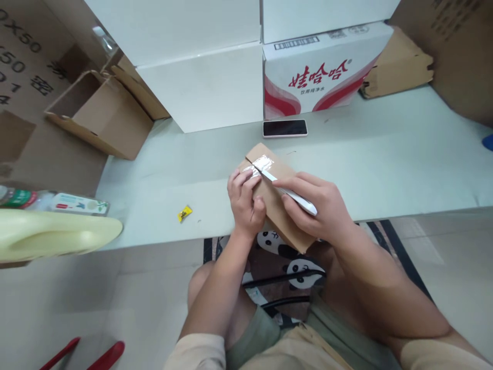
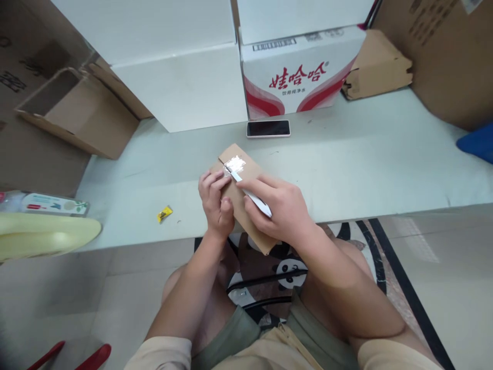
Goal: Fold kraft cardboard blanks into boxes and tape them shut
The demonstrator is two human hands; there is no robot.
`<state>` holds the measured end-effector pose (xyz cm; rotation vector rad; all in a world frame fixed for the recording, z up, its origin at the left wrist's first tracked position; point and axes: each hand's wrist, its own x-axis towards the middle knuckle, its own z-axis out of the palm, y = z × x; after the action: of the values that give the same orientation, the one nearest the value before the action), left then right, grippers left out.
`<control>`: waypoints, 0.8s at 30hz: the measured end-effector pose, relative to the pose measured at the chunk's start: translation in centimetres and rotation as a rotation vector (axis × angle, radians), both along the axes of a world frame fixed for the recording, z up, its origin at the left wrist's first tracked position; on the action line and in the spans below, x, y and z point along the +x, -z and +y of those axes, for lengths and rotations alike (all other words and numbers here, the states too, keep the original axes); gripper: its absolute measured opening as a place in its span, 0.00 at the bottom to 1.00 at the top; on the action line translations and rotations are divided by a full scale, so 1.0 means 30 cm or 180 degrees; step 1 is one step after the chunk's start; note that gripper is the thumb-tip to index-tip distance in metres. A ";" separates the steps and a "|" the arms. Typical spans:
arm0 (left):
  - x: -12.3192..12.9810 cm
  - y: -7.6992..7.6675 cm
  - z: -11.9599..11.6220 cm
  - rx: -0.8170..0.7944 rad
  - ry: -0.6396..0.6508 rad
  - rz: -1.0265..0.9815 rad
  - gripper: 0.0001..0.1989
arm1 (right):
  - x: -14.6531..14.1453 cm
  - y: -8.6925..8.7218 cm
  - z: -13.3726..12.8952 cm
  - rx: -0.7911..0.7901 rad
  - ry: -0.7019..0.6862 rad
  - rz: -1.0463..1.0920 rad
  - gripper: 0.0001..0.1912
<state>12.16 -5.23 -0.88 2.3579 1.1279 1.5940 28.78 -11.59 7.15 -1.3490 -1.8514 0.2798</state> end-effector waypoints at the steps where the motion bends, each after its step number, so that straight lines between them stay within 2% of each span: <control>1: -0.001 0.000 0.001 0.0007 -0.0003 0.0004 0.20 | -0.002 0.000 0.002 -0.0005 0.0028 -0.0069 0.14; 4: -0.001 -0.002 0.001 0.0011 0.0040 -0.0051 0.19 | -0.004 -0.004 -0.002 0.0046 0.0031 -0.0050 0.13; 7: -0.003 -0.004 0.003 0.0004 0.0062 -0.0051 0.19 | 0.008 -0.001 -0.024 0.0278 0.0095 0.0302 0.11; 9: -0.007 -0.005 0.008 -0.0011 0.0036 -0.0030 0.19 | 0.026 0.013 -0.042 0.0670 0.0421 0.0657 0.11; 12: -0.019 -0.005 0.025 -0.0060 0.0006 -0.0088 0.20 | 0.068 0.054 -0.047 0.1433 0.1169 0.1387 0.15; 14: -0.033 -0.004 0.045 -0.0111 0.0050 -0.0186 0.20 | 0.109 0.092 -0.029 0.1464 0.1429 0.1649 0.14; 17: -0.073 0.003 0.090 -0.0263 0.0147 -0.0311 0.22 | 0.182 0.166 0.020 0.0579 0.1484 0.1069 0.11; 19: -0.116 0.018 0.131 -0.0473 0.0164 -0.0430 0.25 | 0.226 0.222 0.051 -0.0271 0.1490 0.0388 0.17; 22: -0.194 0.055 0.200 -0.0830 0.0348 -0.1158 0.26 | 0.266 0.290 0.079 -0.1417 0.1465 -0.0359 0.27; 24: -0.240 0.083 0.236 -0.1075 0.0339 -0.1687 0.24 | 0.274 0.310 0.082 -0.1792 0.1538 -0.0594 0.29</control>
<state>4.94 1.85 -3.36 1.6225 1.0281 1.6851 37.00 -9.12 -2.15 -2.2226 -1.5778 0.4506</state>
